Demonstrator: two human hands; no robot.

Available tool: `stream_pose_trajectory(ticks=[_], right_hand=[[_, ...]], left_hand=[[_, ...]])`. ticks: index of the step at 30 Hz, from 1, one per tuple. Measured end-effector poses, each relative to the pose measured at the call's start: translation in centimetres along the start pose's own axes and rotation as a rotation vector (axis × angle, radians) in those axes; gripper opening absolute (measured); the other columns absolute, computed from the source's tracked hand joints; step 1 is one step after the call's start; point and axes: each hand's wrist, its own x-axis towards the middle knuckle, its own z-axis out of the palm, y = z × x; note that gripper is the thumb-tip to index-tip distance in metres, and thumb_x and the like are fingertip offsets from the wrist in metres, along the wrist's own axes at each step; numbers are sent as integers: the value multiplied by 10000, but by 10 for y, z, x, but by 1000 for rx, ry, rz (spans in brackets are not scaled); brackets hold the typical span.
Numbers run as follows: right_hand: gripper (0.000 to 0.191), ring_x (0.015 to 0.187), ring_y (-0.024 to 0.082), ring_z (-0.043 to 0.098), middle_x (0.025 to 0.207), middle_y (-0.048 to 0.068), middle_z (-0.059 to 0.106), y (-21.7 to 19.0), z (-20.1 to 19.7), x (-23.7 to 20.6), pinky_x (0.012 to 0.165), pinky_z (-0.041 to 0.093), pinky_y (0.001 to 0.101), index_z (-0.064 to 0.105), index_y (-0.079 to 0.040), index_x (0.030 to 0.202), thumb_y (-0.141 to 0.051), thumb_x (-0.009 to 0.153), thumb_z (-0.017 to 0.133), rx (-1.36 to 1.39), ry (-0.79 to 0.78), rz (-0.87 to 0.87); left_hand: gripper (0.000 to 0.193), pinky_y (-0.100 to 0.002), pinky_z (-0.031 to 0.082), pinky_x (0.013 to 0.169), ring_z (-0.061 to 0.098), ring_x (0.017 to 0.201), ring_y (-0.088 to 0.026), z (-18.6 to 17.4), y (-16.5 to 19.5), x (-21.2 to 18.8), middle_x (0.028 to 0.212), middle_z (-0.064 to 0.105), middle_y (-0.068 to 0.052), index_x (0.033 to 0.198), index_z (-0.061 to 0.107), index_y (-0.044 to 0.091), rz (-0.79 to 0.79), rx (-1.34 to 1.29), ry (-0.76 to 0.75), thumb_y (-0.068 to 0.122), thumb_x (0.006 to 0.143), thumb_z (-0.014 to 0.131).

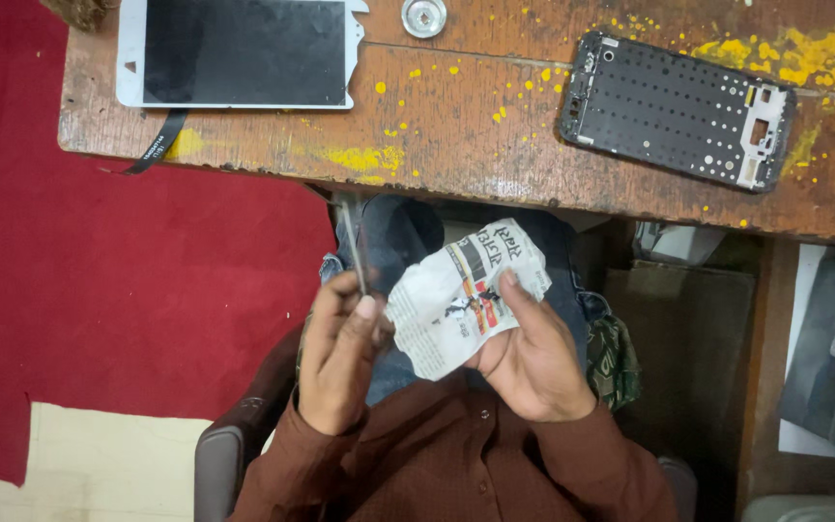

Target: The person uses tweezers to carefully remove small components from the back housing of a disassembled smartphone. The person then places the tweezers down and picks up the phone housing to inspect it.

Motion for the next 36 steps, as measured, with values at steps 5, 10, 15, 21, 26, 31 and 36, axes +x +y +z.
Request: stream_pose_trajectory(ticks=[5,10,15,21,26,31,36], right_hand=[[393,1081,277,695,1257,164,671,5,-18,8,822,593,428,513,-5,1382,-277,1099,481,-79,48,43],[404,1054,279,714,1203,158,697,11,-35,37,831,622,477,524,-17,1337,-283,1035,486,-226,122,107],[389,1065,275,692,1223,154,663,17,-49,88,852,604,480,501,-44,1378,-294,1080,482,-292,49,103],[486,1248,261,631,1381,131,630,21,-51,160,1023,557,449,508,-39,1430,-376,1098,395,-300,-211,71],[461,1277,313,612,1435,156,589,20,-40,197,1040,538,509,494,-55,1438,-323,1062,503,-327,-165,40],[559,1302,328,568,1455,134,530,16,-27,213,1028,533,543,436,-125,1470,-344,981,597,-299,-155,-63],[614,1313,338,530,1447,142,501,15,-28,220,1046,504,546,402,-139,1471,-290,946,681,-177,-82,-175]], left_hand=[[354,-241,526,773,651,911,-93,-2,-11,6,1050,707,-78,1248,605,-36,-69,217,-49,104,934,691],[205,-210,496,664,629,738,-54,-12,-25,16,852,728,-24,1062,692,-50,-18,333,55,51,895,753],[156,-195,415,590,528,666,-15,-28,-44,44,778,641,13,1027,667,-19,203,395,177,51,926,762],[128,-206,417,582,540,656,-20,-44,-49,115,777,673,19,1021,671,-6,357,435,301,48,937,750],[123,-250,500,619,611,699,-58,-58,-46,171,792,703,-13,1008,664,-31,479,587,330,65,954,719],[238,-350,574,684,717,800,-162,-62,-46,215,872,728,-84,968,727,-26,547,973,441,190,886,780],[293,-354,603,871,675,1032,-169,-56,-48,243,1162,707,-70,1187,633,14,616,319,285,276,1059,601]])
